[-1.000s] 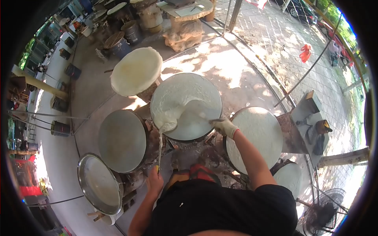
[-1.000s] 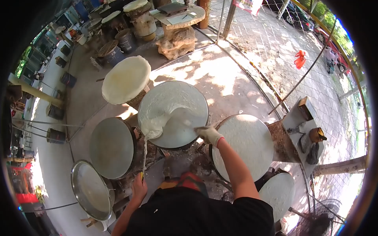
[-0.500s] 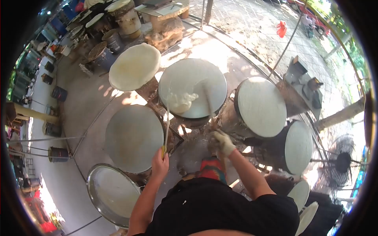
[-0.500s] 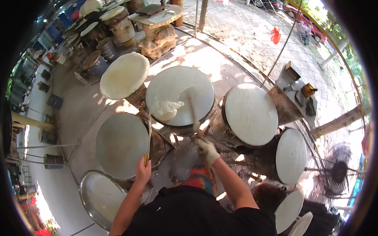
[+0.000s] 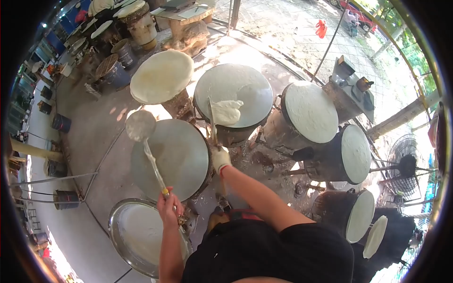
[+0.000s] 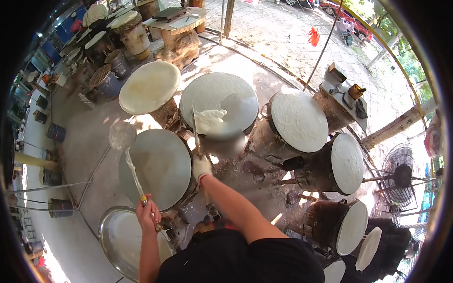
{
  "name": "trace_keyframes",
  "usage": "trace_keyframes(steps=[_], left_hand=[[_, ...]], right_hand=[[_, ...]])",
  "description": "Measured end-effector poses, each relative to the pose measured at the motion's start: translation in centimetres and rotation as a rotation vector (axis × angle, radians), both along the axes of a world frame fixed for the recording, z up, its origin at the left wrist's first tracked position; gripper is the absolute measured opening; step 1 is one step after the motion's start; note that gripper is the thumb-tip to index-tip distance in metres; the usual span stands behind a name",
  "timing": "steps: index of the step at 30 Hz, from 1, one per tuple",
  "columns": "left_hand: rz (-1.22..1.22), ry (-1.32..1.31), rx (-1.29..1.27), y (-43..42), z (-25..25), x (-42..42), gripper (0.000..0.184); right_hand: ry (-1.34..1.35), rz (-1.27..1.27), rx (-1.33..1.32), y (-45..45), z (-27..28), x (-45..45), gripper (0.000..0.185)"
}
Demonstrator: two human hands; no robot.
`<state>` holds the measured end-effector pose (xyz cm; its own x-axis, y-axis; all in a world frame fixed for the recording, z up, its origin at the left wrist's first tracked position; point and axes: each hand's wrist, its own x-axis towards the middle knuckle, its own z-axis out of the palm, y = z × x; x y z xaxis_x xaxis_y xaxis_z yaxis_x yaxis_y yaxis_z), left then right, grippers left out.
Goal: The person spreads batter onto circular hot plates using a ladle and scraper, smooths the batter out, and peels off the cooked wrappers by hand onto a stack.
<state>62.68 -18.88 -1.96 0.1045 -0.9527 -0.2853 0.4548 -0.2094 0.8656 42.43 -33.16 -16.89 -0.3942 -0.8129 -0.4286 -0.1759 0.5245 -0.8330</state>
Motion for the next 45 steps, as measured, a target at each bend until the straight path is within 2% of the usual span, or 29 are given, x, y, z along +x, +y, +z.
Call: trace_keyframes(steps=[1, 2, 3, 5, 8, 11, 12, 15, 18, 21, 23, 25, 27, 29, 30, 33, 34, 35, 37, 38, 39, 40, 41, 42, 45], left_hand=[[0.006, 0.016, 0.005, 0.9, -0.3, 0.9, 0.024], [0.013, 0.033, 0.009, 1.9, -0.7, 1.8, 0.024], [0.022, 0.053, 0.013, 2.8, -1.0, 2.6, 0.025], [0.018, 0.098, 0.007, 4.3, -1.4, 3.5, 0.025], [0.011, 0.143, 0.026, 5.4, -1.2, 3.5, 0.026], [0.014, 0.168, 0.043, 5.9, -0.7, 1.9, 0.025], [0.005, 0.172, 0.048, 5.8, -0.5, 1.2, 0.025], [-0.031, 0.17, 0.019, 5.4, -0.5, -0.3, 0.023], [-0.046, 0.168, 0.0, 4.8, -0.5, -2.8, 0.024], [-0.056, 0.204, -0.001, 3.8, -0.6, -6.2, 0.024], [-0.059, 0.249, -0.007, 2.8, -0.4, -9.2, 0.023], [-0.064, 0.297, 0.008, 2.2, 0.3, -12.5, 0.021], [-0.085, 0.335, -0.01, 1.3, 0.5, -16.0, 0.022], [-0.108, 0.377, -0.018, 0.6, 1.0, -19.3, 0.023], [-0.121, 0.4, -0.018, 0.3, 1.4, -20.9, 0.024], [-0.129, 0.434, -0.003, -1.0, 2.0, -24.9, 0.025], [-0.13, 0.44, 0.013, -1.2, 2.3, -26.1, 0.026], [-0.132, 0.445, 0.028, -1.3, 2.4, -27.2, 0.026], [-0.131, 0.417, 0.025, -1.8, 3.1, -28.7, 0.027], [-0.132, 0.407, 0.021, -2.1, 3.2, -29.4, 0.027], [-0.132, 0.401, 0.021, -2.4, 3.2, -29.7, 0.028], [-0.131, 0.394, 0.022, -2.5, 3.1, -29.8, 0.028], [-0.129, 0.388, 0.022, -2.6, 2.9, -29.7, 0.028], [-0.132, 0.391, 0.019, -2.7, 2.6, -29.5, 0.028], [-0.144, 0.401, 0.027, -3.3, 2.1, -28.4, 0.027]], right_hand=[[0.027, -0.002, -0.017, -0.7, -1.4, -1.4, 0.037], [-0.032, -0.094, -0.042, -1.8, -5.9, -2.9, 0.034], [-0.058, -0.157, -0.165, -1.5, -5.5, -3.8, 0.032], [-0.384, -0.395, -0.064, -1.3, -3.5, -4.5, 0.031], [-0.279, -0.405, -0.011, -0.8, -1.6, -3.7, 0.039], [-0.062, 0.103, 0.013, 2.1, -0.3, -6.2, 0.039], [0.04, 0.103, 0.02, 2.1, -4.7, -8.3, 0.04], [-0.036, -0.097, 0.023, 2.0, -0.4, -12.4, 0.038], [-0.163, 0.017, -0.115, 2.1, 0.3, -14.1, 0.035], [-0.054, 0.337, 0.109, 4.5, -2.0, -19.1, 0.035], [-0.12, 0.151, 0.045, 3.2, -5.9, -24.1, 0.036], [-0.025, 0.195, 0.077, 0.6, 1.2, -27.8, 0.039], [-0.027, 0.235, -0.013, -1.1, 0.3, -30.5, 0.04], [0.251, 0.55, -0.031, 0.2, -2.0, -32.6, 0.042], [0.247, 0.645, 0.033, 1.1, 0.1, -33.9, 0.043], [0.365, 0.574, 0.028, -3.5, -1.9, -37.6, 0.042], [0.367, 0.491, 0.054, -5.7, 1.4, -37.6, 0.041], [0.516, 0.603, -0.075, -7.2, 2.5, -37.9, 0.042], [0.336, 0.504, -0.059, -8.4, 3.7, -37.4, 0.03], [0.262, 0.613, -0.114, -6.5, 5.0, -37.8, 0.031], [0.256, 0.746, -0.015, -4.7, 6.8, -38.2, 0.035], [0.329, 0.971, -0.176, -3.6, -1.1, -38.5, 0.041], [0.289, 1.04, -0.061, -2.0, 1.9, -39.1, 0.044], [0.169, 0.943, -0.018, 0.0, 0.6, -39.5, 0.042], [0.269, 0.5, 0.018, -0.9, -2.1, -40.7, 0.039]])
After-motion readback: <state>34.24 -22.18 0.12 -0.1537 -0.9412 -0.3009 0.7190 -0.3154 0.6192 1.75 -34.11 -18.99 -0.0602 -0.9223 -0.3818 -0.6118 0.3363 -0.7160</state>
